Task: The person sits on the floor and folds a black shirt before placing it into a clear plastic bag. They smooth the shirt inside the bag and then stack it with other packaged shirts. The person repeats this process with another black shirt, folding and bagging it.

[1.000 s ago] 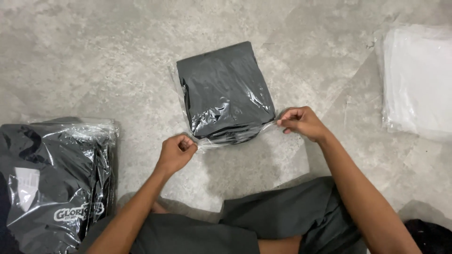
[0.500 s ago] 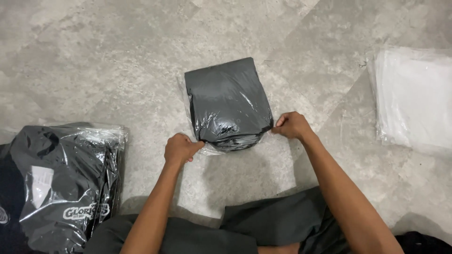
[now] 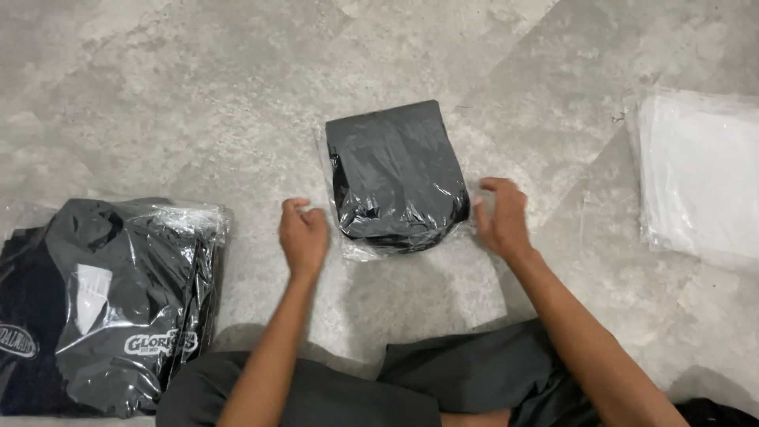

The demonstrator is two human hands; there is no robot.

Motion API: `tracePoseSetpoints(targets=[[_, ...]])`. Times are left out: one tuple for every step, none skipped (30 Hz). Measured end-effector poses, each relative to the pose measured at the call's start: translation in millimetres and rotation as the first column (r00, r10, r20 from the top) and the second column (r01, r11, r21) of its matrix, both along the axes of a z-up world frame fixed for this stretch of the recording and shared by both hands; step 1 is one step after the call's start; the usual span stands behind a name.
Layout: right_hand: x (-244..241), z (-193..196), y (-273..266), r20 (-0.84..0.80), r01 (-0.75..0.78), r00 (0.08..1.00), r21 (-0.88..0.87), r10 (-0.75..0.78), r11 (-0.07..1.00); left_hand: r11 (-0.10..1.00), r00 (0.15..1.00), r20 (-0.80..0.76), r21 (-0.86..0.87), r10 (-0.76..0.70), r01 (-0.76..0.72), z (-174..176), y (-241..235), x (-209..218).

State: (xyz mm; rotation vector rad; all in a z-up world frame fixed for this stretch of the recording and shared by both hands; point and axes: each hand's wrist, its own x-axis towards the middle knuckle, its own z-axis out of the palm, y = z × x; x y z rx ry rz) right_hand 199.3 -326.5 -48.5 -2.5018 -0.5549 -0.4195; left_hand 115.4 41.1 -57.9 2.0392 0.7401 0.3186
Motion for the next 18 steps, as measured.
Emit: tracePoseSetpoints(targets=[[2, -8, 7, -0.002, 0.002, 1.000, -0.002, -0.002, 1.000, 1.000, 1.000, -0.002, -0.002, -0.002, 0.002, 7, -15, 2], [4, -16, 14, 0.053, -0.177, 0.982, -0.045, 0.179, 0.983, 0.976, 0.962, 0.191, 0.139, -0.194, 0.169, 14, -29, 4], [8, -25, 25, 0.099, -0.354, 0.927, -0.094, 0.363, 0.930, 0.907, 0.856, 0.342, 0.307, -0.388, 0.289, 22, -41, 5], [12, -26, 36, 0.097, -0.359, 0.925, -0.092, 0.367, 0.929, 0.908, 0.859, 0.339, 0.307, -0.384, 0.285, 5, -51, 9], [15, -28, 45, 0.128, -0.427, 0.888, -0.132, 0.442, 0.895, 0.727, 0.790, 0.218, 0.580, -0.574, 0.368, -12, -63, 12], [17, -29, 55, 0.156, -0.489, 0.843, -0.173, 0.514, 0.855, 0.462, 0.706, 0.043, 0.783, -0.707, 0.416, -29, -75, 15], [22, -28, 59, 0.154, -0.492, 0.842, -0.173, 0.517, 0.853, 0.464, 0.708, 0.042, 0.782, -0.705, 0.416, -34, -78, 20], [27, -26, 64, 0.135, -0.500, 0.839, -0.194, 0.528, 0.844, 0.397, 0.719, -0.042, 0.810, -0.694, 0.431, -39, -81, 25], [30, -25, 66, 0.113, -0.506, 0.836, -0.216, 0.536, 0.835, 0.329, 0.725, -0.125, 0.830, -0.677, 0.450, -45, -86, 29], [29, -25, 67, 0.108, -0.508, 0.837, -0.216, 0.537, 0.834, 0.331, 0.725, -0.125, 0.828, -0.677, 0.453, -44, -86, 30], [29, -24, 69, 0.091, -0.497, 0.848, -0.209, 0.522, 0.842, 0.332, 0.720, -0.163, 0.805, -0.674, 0.492, -43, -86, 33], [29, -24, 71, 0.073, -0.485, 0.859, -0.202, 0.507, 0.851, 0.332, 0.714, -0.200, 0.780, -0.671, 0.531, -41, -86, 36], [30, -28, 70, 0.071, -0.485, 0.859, -0.199, 0.507, 0.851, 0.331, 0.713, -0.203, 0.779, -0.671, 0.533, -45, -86, 37], [31, -32, 69, 0.059, -0.472, 0.868, -0.210, 0.493, 0.856, 0.339, 0.731, -0.172, 0.800, -0.660, 0.495, -49, -87, 38], [30, -37, 68, 0.046, -0.457, 0.878, -0.220, 0.477, 0.862, 0.345, 0.745, -0.141, 0.820, -0.651, 0.457, -53, -88, 38], [30, -38, 70, 0.044, -0.455, 0.879, -0.215, 0.474, 0.864, 0.341, 0.743, -0.146, 0.819, -0.653, 0.462, -53, -86, 38], [31, -38, 70, 0.036, -0.457, 0.880, -0.215, 0.475, 0.863, 0.342, 0.750, -0.129, 0.831, -0.649, 0.440, -52, -87, 39], [32, -37, 69, 0.028, -0.459, 0.880, -0.215, 0.475, 0.862, 0.343, 0.756, -0.112, 0.842, -0.645, 0.417, -52, -88, 40]])
